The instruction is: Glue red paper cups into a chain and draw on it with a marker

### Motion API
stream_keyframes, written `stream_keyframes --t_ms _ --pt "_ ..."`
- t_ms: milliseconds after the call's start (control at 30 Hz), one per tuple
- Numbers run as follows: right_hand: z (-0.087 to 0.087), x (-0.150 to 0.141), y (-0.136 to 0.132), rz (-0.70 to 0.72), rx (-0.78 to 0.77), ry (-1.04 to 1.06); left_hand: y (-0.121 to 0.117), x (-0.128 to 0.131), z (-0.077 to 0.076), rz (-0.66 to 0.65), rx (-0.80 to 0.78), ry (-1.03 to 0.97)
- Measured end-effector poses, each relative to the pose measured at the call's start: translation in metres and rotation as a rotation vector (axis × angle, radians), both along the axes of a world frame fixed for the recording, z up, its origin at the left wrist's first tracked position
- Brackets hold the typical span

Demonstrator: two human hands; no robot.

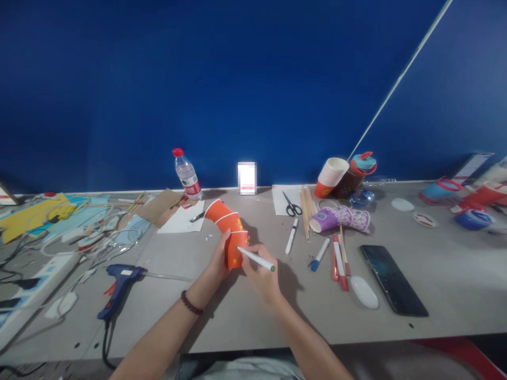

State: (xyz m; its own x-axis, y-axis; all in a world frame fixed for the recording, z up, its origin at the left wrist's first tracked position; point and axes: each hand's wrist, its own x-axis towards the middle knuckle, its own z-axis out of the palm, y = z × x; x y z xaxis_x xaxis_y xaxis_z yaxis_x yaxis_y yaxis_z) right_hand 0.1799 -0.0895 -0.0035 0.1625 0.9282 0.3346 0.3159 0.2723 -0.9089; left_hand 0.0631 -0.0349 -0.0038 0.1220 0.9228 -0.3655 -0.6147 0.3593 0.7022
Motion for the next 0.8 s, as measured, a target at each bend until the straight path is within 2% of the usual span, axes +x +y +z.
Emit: stream_keyframes --t_ms 467,800 --pt "0.003 -0.0006 -0.0003 0.025 0.012 -0.021 0.0007 -0.0003 -0.0021 0.012 0.01 -0.004" --pt "0.0019 0.0 -0.0008 0.032 0.006 -0.016 -0.0006 0.0002 0.0027 0.017 -0.011 0.017"
